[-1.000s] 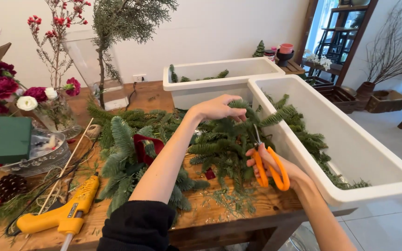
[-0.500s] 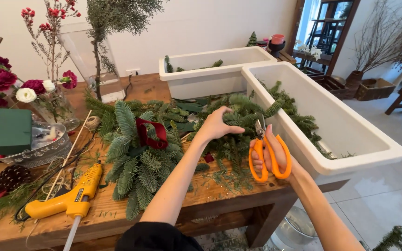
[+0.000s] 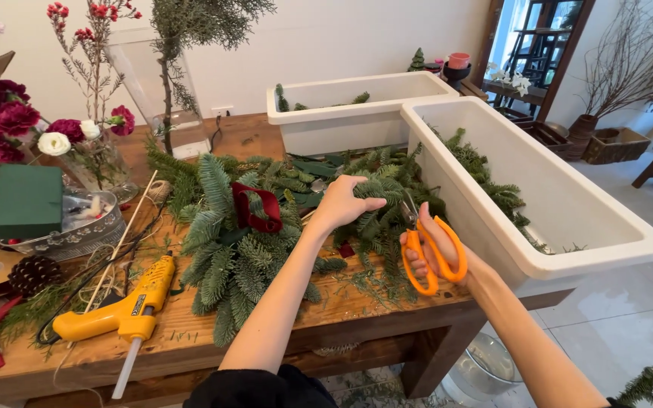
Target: The person assembles a small Christmas tree by attaching pine branches to a central stick. They use orange shears to trim the branches and a yellow hot glue gun to secure them in place. A red ribbon is also added as a decorative element.
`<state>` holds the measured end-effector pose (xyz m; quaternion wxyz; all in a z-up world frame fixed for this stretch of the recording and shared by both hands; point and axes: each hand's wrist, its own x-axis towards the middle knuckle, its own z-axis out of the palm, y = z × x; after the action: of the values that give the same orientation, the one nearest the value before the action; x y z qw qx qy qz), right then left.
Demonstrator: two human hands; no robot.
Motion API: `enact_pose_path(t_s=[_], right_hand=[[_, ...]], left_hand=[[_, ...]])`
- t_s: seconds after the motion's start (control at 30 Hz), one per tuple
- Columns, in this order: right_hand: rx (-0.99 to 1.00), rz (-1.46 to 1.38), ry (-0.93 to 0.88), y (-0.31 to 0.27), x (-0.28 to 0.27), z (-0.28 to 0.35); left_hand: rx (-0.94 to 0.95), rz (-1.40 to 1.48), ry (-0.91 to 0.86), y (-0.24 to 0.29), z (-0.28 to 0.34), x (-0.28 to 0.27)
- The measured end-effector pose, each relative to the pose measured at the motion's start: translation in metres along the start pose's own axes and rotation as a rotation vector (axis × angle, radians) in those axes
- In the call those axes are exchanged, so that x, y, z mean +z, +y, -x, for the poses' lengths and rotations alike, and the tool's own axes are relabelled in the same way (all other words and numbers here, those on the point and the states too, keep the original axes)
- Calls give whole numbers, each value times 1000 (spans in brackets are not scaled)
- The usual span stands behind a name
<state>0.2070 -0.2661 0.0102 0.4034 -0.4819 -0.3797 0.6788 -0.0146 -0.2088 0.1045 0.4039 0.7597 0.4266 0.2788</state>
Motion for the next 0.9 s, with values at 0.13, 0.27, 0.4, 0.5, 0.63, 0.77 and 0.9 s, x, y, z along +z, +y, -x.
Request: enact_pose_path(t_s=[0.13,0.27,0.4,0.5,0.63,0.77,0.9], right_hand=[[18,134,36,-8,4,-3],[-72,189,25,-9,19,6],[-273,345,-97,8,30,31],[-336,471,-174,26,28,46],[-336,545,-186,46,21,59],[-294,442,-173,51,34,71],[-258,317,-144,62,49,74]], left_hand=[[-92,161,60,-22,-8,-2],[-149,605,174,-51,-19,10],[-194,773,157,-42,18,24],[-199,842,88,-33,58,22],[-222,676,82,-60,80,21],[-194,575,49,-30,97,28],[-373,1120,225,-29,99,40]])
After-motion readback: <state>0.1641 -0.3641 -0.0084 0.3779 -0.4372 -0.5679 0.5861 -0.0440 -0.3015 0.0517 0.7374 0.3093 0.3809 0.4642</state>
